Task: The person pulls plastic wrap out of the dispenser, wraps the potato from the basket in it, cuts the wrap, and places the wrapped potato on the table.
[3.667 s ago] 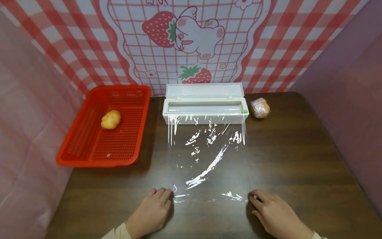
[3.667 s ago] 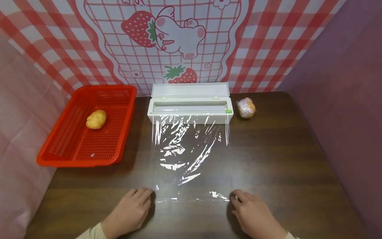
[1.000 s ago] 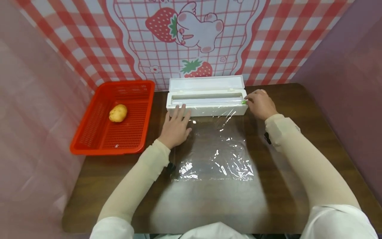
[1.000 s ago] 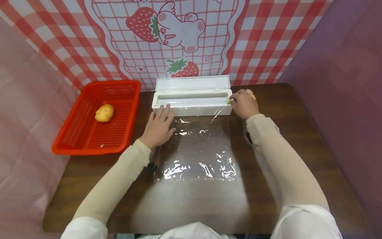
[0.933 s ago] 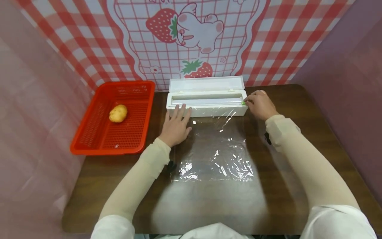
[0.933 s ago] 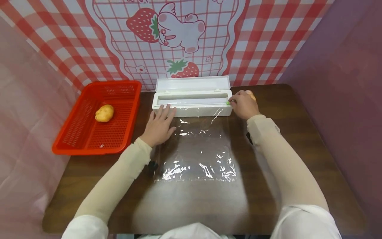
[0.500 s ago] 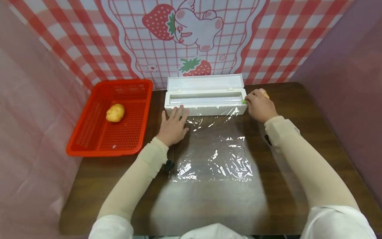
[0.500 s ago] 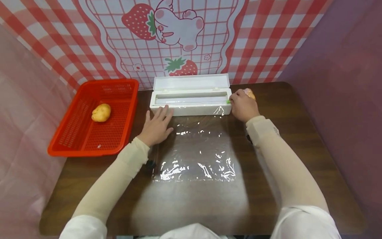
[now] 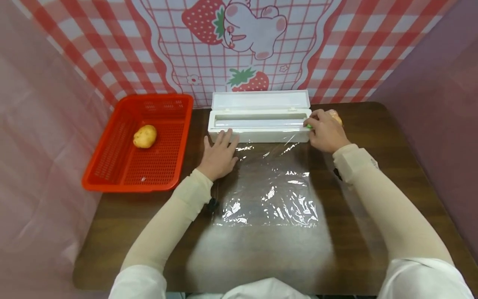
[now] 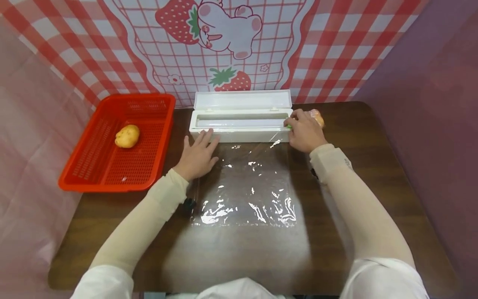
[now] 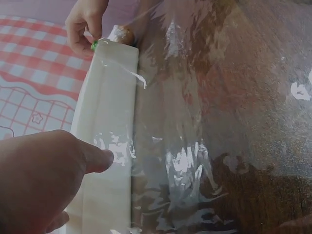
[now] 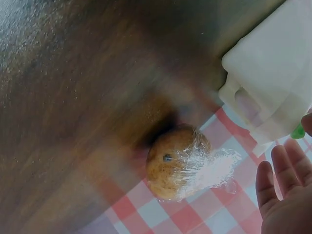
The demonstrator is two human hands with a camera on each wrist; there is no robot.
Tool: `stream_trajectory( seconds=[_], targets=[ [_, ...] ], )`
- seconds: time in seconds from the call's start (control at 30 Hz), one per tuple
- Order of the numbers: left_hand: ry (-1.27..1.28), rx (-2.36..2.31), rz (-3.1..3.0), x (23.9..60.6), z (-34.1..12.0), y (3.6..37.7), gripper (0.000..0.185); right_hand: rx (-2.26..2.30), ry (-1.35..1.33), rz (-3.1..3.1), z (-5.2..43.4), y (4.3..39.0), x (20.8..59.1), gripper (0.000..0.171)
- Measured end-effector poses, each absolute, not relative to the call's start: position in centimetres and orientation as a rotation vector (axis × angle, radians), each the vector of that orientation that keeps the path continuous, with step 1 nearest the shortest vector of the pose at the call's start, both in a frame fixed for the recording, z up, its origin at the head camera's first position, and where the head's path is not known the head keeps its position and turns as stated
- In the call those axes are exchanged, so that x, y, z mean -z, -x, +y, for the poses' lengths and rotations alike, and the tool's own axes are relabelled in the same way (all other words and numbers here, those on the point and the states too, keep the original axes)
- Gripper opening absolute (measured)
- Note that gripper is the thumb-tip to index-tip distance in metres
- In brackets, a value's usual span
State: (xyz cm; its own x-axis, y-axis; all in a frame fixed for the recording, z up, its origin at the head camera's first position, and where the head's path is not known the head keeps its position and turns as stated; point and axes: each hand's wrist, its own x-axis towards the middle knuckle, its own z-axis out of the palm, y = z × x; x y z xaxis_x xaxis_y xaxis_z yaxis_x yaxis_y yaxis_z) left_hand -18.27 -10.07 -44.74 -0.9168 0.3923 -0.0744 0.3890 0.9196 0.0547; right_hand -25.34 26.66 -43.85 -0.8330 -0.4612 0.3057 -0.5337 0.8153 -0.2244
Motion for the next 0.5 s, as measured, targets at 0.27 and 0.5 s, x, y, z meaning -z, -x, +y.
stream_trajectory(
  seconds=[0.27, 0.5],
  targets=[
    [-0.599, -0.011, 2.937, 43.3, -10.2, 17.8, 0.074, -0.682, -0.626, -2.832, 26.9, 24.8, 44.0, 0.030],
    [-0.452, -0.157, 2.963, 38.8, -15.8, 18.1, 0.074, -0.693, -0.609, -2.867, 26.1, 25.3, 43.4, 0.044]
  ],
)
